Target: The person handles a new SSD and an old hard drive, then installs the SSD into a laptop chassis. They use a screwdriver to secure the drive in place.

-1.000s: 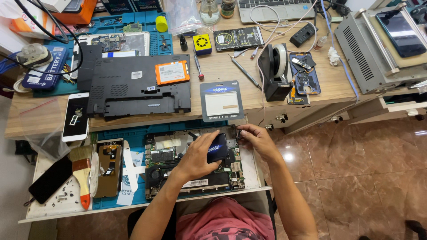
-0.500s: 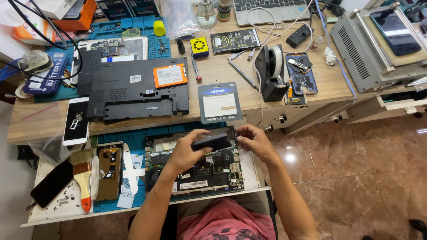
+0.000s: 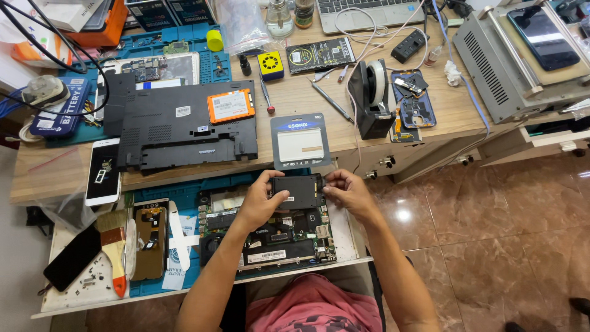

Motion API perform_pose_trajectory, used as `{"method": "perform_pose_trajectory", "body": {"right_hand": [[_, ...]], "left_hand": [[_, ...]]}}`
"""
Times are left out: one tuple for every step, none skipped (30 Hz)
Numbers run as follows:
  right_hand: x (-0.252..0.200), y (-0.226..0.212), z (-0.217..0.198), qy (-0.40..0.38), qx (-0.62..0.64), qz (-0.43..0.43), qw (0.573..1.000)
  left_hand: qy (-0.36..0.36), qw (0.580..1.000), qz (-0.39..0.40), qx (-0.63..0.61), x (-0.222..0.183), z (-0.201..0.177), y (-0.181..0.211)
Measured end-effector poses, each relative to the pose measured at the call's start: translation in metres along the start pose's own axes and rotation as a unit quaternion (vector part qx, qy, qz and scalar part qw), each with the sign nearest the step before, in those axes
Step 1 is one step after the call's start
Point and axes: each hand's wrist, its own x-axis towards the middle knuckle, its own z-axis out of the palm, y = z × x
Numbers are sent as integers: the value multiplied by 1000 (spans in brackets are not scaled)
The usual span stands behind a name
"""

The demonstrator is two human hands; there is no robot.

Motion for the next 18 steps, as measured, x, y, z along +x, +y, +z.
{"method": "perform_pose_trajectory", "body": {"right_hand": [[3,5,-1,0,1,-1,1000],[6,11,-3,2,4,1,1000],[9,17,-5,5,8,2,1000],[9,15,-4,6,9,2,1000],[8,13,-4,4,11,4,1000],[7,11,-3,3,13,7,1000],[6,8,-2,4,14,7,1000],[5,5,0,4,11,13,1000],[4,2,1,3,7,19,1000],[5,3,1,3,8,18,1000],[6,4,1,2,0,21,1000],[7,4,1,2,-7,23,1000],[8,5,0,3,-7,23,1000],[8,6,0,5,-6,25,1000],[9,7,0,8,-6,27,1000],[9,7,0,9,-5,26,1000],[9,6,0,9,-7,29,1000],[8,6,0,9,-9,33,999]], "left_hand": [[0,1000,0,1,2,0,-3],[7,1000,5,25,5,-1,-6],[14,999,9,49,7,-1,-10],[13,999,9,50,7,0,-10],[18,998,11,58,7,1,-11],[24,998,12,65,7,2,-11],[23,998,13,66,6,4,-10],[25,999,10,46,5,5,-9],[27,999,8,27,4,6,-8],[28,999,8,28,6,6,-12],[29,999,16,31,8,5,-15],[30,999,25,35,9,4,-18],[29,999,25,35,8,5,-16],[37,998,23,39,7,6,-14],[44,998,22,43,6,6,-12],[43,998,22,44,6,6,-13],[43,998,22,43,7,6,-15],[42,998,21,42,7,5,-16]]}}
